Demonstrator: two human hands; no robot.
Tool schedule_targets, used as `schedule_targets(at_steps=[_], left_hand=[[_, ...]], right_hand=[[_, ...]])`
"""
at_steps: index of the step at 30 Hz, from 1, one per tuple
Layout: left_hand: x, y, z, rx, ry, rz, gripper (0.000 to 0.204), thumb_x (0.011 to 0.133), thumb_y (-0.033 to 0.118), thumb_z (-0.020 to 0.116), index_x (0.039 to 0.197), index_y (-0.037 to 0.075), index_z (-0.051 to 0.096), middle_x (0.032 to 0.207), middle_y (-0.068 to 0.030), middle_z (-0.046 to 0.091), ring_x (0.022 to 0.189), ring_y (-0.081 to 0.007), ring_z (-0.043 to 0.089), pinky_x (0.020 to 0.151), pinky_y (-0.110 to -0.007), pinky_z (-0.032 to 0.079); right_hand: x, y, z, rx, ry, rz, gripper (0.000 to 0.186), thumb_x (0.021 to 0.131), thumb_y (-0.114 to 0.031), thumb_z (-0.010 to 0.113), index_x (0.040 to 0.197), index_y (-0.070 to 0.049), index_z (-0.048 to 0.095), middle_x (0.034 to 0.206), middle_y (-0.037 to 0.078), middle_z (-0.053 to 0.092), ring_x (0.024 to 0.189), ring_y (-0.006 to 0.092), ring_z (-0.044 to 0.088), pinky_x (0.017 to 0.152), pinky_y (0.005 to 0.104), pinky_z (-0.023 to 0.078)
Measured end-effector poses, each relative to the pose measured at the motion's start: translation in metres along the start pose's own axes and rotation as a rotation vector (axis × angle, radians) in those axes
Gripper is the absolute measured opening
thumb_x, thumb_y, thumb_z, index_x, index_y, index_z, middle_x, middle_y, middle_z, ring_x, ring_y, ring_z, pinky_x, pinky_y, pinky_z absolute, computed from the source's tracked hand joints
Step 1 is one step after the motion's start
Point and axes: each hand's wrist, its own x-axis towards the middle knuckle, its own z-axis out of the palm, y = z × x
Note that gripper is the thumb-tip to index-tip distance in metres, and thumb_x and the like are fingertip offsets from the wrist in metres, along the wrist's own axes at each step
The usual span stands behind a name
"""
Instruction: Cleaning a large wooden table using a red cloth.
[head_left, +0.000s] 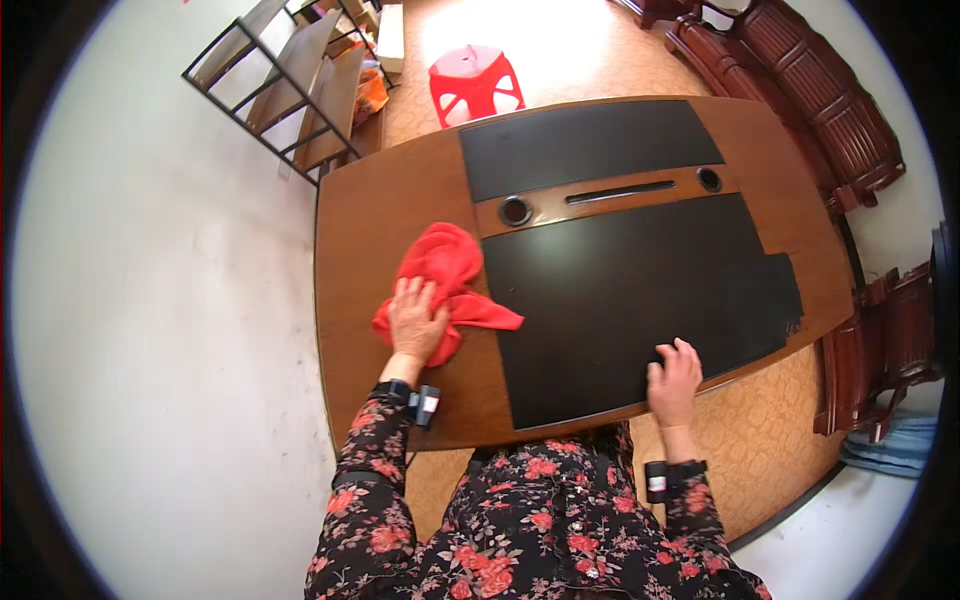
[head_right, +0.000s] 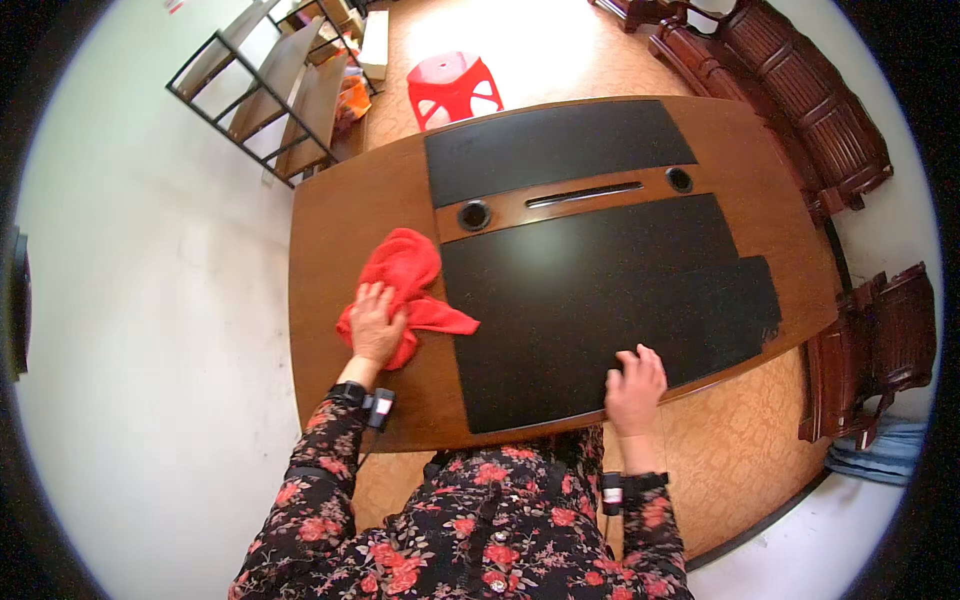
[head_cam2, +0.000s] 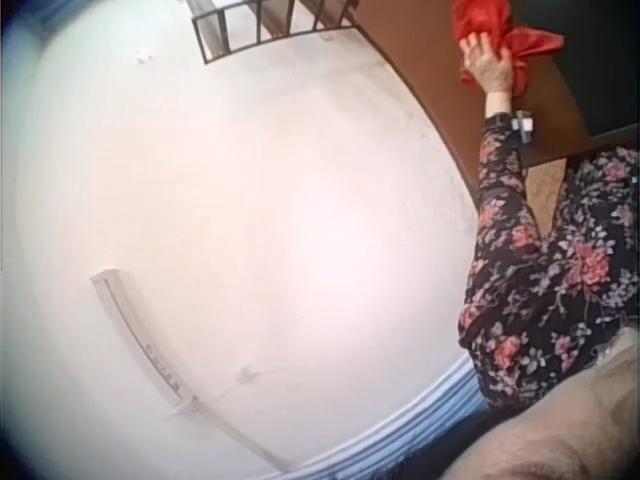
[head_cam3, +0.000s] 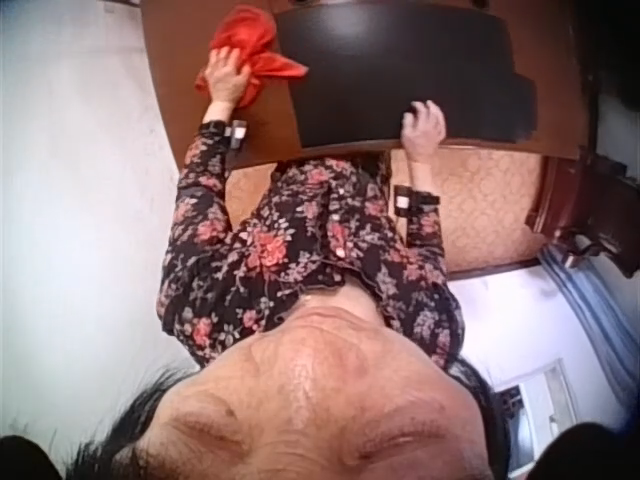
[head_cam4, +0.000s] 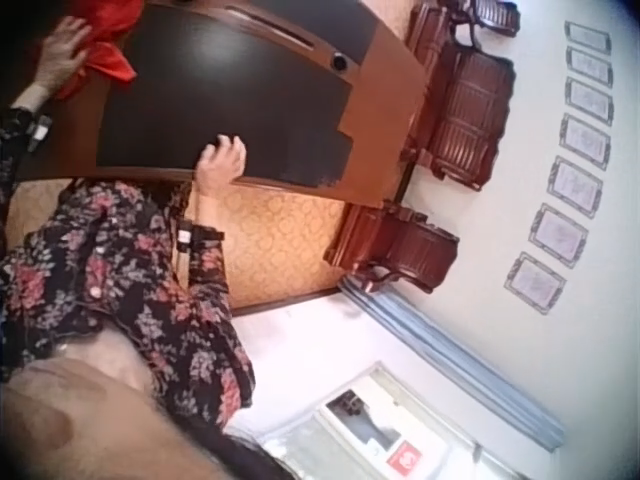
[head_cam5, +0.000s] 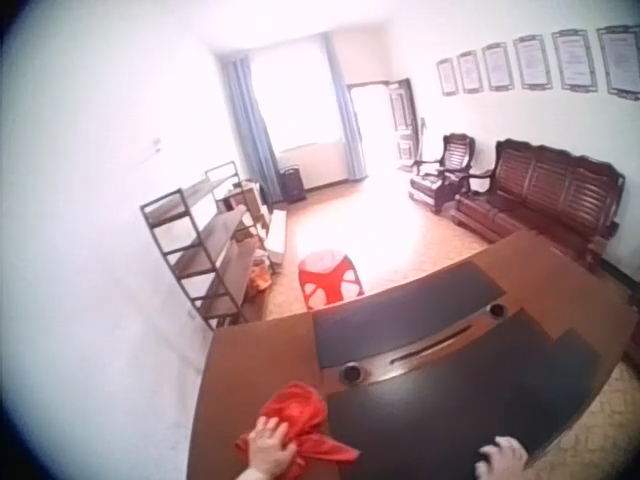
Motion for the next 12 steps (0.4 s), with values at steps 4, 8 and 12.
schedule_targets(at_steps=[4, 8, 12], left_hand=[[-0.082, -0.093, -0.036, 0.069, 0.047, -0.227, 0.046, 0.086, 0.035, 0.060, 0.124, 0.009, 0.059, 0.135, -0.0155, 0.049, 0.132, -0.0375, 0.038, 0.104, -0.051, 0.035], [-0.146, -0.116, -0.059, 0.091, -0.036, -0.254, 0.050, 0.085, 0.035, 0.059, 0.128, 0.009, 0.055, 0.140, -0.0159, 0.045, 0.134, -0.0399, 0.034, 0.105, -0.051, 0.033], [-0.177, -0.086, -0.066, 0.061, -0.161, -0.193, 0.059, 0.080, 0.038, 0.063, 0.132, 0.012, 0.053, 0.146, -0.0142, 0.039, 0.140, -0.0391, 0.026, 0.109, -0.051, 0.028]], right_hand=[[-0.011, -0.015, 0.013, -0.016, 0.063, -0.065, 0.030, 0.086, -0.013, 0.055, 0.115, -0.010, 0.057, 0.130, 0.010, 0.052, 0.126, 0.0297, 0.044, 0.105, 0.0452, 0.031], [-0.010, -0.024, 0.018, -0.049, 0.036, -0.063, 0.030, 0.087, -0.013, 0.055, 0.117, -0.011, 0.056, 0.131, 0.009, 0.051, 0.127, 0.0281, 0.044, 0.105, 0.0452, 0.031], [-0.011, -0.026, 0.020, -0.056, 0.008, -0.041, 0.031, 0.087, -0.015, 0.056, 0.118, -0.012, 0.056, 0.133, 0.008, 0.049, 0.129, 0.0274, 0.042, 0.105, 0.0438, 0.031]])
